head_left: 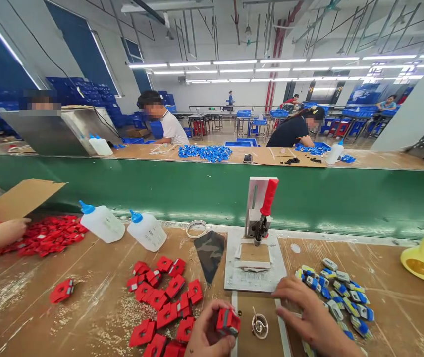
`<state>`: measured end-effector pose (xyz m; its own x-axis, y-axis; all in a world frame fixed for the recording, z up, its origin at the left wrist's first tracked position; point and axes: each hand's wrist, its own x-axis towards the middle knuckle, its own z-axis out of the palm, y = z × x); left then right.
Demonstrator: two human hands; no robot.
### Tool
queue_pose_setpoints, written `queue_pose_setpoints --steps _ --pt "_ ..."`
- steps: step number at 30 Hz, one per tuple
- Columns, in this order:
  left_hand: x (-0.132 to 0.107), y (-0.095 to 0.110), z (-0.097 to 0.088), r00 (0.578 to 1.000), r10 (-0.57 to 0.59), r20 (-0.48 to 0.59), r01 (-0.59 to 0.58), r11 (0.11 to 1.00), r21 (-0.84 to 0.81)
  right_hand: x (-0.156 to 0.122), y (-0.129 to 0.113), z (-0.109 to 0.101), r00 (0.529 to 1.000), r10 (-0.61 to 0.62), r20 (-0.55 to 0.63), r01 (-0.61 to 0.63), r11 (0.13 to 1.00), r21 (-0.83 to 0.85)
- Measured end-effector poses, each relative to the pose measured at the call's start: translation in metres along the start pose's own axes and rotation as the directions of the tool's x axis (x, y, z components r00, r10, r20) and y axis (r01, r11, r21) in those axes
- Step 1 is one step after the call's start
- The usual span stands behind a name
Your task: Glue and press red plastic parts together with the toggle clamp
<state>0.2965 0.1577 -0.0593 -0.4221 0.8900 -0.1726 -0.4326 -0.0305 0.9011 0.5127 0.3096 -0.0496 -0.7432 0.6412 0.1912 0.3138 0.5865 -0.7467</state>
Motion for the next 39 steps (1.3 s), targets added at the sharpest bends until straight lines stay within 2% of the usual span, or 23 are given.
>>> queue_pose_setpoints --steps 2,4,7,11,16,21,26,30,33,39 --pt "0.006 -0.003 0.003 0.999 -0.013 0.037 0.013 1.000 0.006 0.003 -0.018 0.021 1.000 -0.020 0.010 0.020 0.999 0.033" --pt "0.009 -0.008 0.003 0.997 -0.031 0.068 0.032 0.999 -0.010 0.010 -0.028 0.036 0.999 0.026 0.033 -0.026 1.000 0.016" --pt "0.011 -0.014 0.001 0.996 -0.053 0.075 0.056 0.998 -0.031 0.019 -0.033 0.046 0.988 0.111 0.103 -0.108 0.994 -0.031" --pt "0.011 -0.017 0.001 0.997 -0.059 0.058 0.061 0.998 -0.026 0.022 -0.032 0.044 0.974 0.139 0.181 -0.132 0.990 -0.050" --pt "0.014 -0.015 0.001 1.000 0.008 0.026 -0.008 1.000 -0.017 0.016 -0.034 0.035 0.980 0.086 0.178 -0.076 0.995 -0.061" --pt "0.020 -0.007 -0.008 0.996 -0.013 0.086 -0.003 0.983 0.183 0.011 -0.039 0.022 0.983 0.037 0.179 -0.004 0.984 -0.180" --pt "0.022 -0.011 -0.020 0.995 0.033 0.098 -0.071 0.907 0.414 0.004 -0.031 0.018 0.995 -0.057 0.076 0.067 0.990 -0.128" --pt "0.020 -0.020 -0.016 0.986 0.158 0.050 -0.164 0.891 0.424 -0.004 -0.019 0.021 0.998 -0.052 -0.046 0.050 0.998 -0.044" --pt "0.018 -0.025 -0.010 0.971 0.239 0.005 -0.214 0.858 0.467 -0.008 -0.013 0.021 0.997 -0.021 -0.081 0.020 1.000 -0.011" --pt "0.013 -0.031 -0.011 0.945 0.315 0.088 -0.302 0.735 0.608 -0.004 -0.016 0.013 0.976 -0.028 -0.214 0.032 0.999 0.012"
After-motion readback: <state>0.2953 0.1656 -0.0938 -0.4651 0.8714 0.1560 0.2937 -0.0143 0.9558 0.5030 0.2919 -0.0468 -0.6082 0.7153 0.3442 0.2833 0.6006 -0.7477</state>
